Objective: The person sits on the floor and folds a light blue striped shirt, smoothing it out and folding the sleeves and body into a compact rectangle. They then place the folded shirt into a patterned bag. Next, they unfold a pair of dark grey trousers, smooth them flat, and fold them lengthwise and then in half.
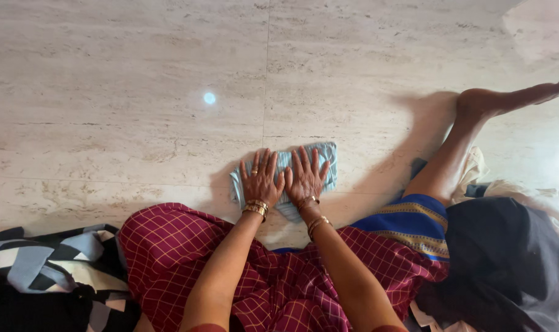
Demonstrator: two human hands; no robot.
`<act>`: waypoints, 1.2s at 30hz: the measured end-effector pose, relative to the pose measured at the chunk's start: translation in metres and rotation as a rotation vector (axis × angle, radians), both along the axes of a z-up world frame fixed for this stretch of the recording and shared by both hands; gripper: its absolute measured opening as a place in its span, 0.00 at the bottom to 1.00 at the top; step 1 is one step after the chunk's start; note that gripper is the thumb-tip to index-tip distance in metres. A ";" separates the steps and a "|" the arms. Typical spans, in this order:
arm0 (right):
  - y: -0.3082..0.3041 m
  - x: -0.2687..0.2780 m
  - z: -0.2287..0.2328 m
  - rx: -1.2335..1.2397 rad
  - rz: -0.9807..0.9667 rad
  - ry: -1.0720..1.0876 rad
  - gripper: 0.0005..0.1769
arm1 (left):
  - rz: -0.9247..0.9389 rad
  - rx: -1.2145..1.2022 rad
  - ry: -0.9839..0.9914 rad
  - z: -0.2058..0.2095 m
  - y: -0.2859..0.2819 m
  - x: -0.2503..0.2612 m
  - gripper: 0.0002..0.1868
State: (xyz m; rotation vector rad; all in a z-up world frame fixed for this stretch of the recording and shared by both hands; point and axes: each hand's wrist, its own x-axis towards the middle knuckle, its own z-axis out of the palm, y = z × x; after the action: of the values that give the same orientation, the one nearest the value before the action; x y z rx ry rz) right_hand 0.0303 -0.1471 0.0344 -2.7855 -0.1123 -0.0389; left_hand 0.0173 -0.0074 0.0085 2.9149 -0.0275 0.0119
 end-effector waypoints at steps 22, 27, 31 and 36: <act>-0.062 -0.042 -0.020 0.698 -0.322 0.184 0.37 | 0.143 -0.287 0.402 -0.041 0.020 -0.055 0.54; -0.035 -0.023 0.036 1.090 -0.185 0.479 0.14 | 0.152 -0.548 0.129 -0.015 0.055 -0.052 0.43; 0.055 -0.016 0.135 1.206 0.143 0.444 0.12 | 0.257 -0.648 -0.078 0.098 0.138 -0.084 0.31; 0.222 -0.073 0.228 1.157 0.544 0.578 0.20 | 0.427 -0.446 -0.418 0.237 0.294 -0.237 0.27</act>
State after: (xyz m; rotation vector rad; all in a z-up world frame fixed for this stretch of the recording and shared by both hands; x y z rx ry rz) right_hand -0.0428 0.0746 0.2624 -1.4673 -0.5006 0.6167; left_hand -0.2192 0.2868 0.2455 2.3717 0.4634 0.6113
